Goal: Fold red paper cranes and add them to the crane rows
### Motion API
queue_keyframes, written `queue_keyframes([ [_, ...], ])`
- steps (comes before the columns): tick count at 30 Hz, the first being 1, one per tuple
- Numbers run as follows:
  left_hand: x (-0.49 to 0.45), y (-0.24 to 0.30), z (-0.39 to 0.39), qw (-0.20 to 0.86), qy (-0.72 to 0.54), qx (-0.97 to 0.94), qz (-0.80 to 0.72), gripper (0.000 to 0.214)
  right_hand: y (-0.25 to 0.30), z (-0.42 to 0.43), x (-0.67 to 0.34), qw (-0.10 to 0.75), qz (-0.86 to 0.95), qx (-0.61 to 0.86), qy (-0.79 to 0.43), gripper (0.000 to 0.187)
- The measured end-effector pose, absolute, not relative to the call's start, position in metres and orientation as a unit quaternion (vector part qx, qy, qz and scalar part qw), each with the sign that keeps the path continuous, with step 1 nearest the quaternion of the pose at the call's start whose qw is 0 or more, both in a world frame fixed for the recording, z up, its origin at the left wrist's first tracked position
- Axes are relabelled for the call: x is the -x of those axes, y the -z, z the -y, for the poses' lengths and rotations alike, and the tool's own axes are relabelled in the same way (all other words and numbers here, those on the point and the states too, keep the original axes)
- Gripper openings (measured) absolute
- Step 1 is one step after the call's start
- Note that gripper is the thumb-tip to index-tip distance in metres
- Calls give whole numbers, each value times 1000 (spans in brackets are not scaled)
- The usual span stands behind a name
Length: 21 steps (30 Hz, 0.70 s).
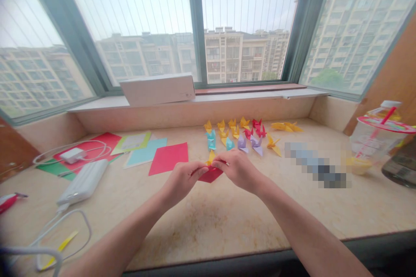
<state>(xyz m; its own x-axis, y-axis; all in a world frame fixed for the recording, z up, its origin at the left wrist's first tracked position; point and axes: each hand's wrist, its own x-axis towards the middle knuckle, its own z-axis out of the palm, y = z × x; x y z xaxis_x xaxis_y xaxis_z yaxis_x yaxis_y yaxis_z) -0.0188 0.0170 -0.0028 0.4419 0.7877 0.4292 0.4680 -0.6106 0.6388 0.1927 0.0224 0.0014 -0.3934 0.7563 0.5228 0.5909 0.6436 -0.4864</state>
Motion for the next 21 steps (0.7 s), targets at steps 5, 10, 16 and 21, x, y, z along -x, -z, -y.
queue_keyframes([
  [5, 19, 3, -16, 248, -383, -807, -377, 31, 0, -20, -188, 375, 831, 403, -78, 24],
  [10, 18, 4, -21, 335, -457, -704, -428, 32, 3, -27, -191, 490, 735, 446, -144, 29],
  [16, 15, 5, -24, 429, -566, -570, -413, 36, 10, -23, -173, 467, 709, 442, -291, 47],
  [21, 8, 9, -20, 454, -551, -584, -385, 33, 11, -19, -157, 481, 705, 377, -360, 32],
])
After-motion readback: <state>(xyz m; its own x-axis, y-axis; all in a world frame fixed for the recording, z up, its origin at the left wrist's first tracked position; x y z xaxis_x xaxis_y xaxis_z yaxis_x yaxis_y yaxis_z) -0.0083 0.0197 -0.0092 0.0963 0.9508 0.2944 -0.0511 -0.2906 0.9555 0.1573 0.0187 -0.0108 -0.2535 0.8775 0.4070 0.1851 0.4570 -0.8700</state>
